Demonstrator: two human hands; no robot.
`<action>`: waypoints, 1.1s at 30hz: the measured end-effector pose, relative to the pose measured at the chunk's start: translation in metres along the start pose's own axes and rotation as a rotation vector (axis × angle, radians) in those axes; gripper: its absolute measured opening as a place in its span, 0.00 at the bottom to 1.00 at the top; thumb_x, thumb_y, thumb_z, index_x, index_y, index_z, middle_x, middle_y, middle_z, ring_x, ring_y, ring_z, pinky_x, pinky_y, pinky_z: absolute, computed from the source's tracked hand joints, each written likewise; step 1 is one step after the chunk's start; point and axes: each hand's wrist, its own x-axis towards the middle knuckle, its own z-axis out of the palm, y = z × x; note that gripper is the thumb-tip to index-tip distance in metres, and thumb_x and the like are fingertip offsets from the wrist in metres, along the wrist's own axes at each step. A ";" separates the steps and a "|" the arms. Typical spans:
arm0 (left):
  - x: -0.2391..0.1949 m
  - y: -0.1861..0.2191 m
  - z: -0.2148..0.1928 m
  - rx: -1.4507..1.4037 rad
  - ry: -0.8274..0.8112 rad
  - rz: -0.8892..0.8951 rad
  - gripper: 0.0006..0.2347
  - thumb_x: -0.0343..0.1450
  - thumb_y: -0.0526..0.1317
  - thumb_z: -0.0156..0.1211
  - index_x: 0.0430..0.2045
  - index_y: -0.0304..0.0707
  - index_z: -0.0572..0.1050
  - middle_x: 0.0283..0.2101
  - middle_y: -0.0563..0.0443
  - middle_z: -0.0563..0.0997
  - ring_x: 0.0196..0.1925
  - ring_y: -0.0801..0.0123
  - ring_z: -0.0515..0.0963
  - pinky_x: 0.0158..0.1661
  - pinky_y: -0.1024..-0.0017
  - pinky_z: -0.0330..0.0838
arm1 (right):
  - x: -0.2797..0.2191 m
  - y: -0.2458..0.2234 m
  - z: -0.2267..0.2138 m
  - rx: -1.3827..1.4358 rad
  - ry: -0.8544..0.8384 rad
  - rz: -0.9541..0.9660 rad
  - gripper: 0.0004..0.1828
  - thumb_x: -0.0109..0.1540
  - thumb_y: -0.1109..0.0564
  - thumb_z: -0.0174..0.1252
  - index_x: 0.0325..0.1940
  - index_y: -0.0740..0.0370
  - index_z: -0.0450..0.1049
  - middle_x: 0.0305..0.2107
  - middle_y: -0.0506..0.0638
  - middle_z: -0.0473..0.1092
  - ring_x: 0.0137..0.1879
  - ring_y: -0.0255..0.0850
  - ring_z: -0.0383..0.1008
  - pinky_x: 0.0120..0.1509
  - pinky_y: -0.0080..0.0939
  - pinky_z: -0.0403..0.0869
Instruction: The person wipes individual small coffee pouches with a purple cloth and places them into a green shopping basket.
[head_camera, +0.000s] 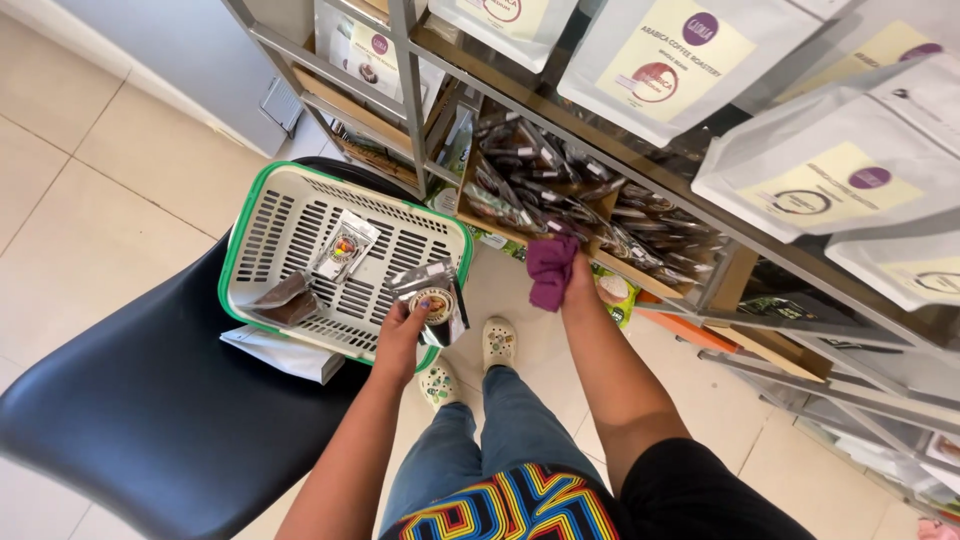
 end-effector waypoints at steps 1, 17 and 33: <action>-0.005 0.010 0.001 -0.037 -0.013 0.000 0.10 0.73 0.37 0.60 0.45 0.33 0.76 0.43 0.54 0.84 0.43 0.77 0.80 0.46 0.77 0.72 | -0.015 -0.003 -0.004 -0.014 0.011 -0.005 0.21 0.72 0.45 0.39 0.51 0.56 0.75 0.43 0.50 0.77 0.49 0.44 0.79 0.54 0.46 0.79; -0.047 0.045 -0.094 0.239 0.082 0.215 0.10 0.73 0.39 0.64 0.45 0.33 0.79 0.43 0.52 0.84 0.43 0.76 0.80 0.47 0.75 0.73 | -0.231 -0.011 -0.117 0.034 -0.154 0.248 0.20 0.74 0.44 0.43 0.51 0.60 0.74 0.36 0.50 0.77 0.38 0.41 0.78 0.41 0.43 0.78; -0.028 0.149 -0.193 0.697 0.330 0.840 0.18 0.67 0.25 0.52 0.50 0.36 0.78 0.50 0.45 0.82 0.51 0.59 0.82 0.52 0.67 0.76 | -0.275 0.048 -0.038 -0.189 -0.120 0.408 0.19 0.72 0.45 0.49 0.52 0.62 0.75 0.41 0.54 0.78 0.43 0.45 0.79 0.48 0.47 0.79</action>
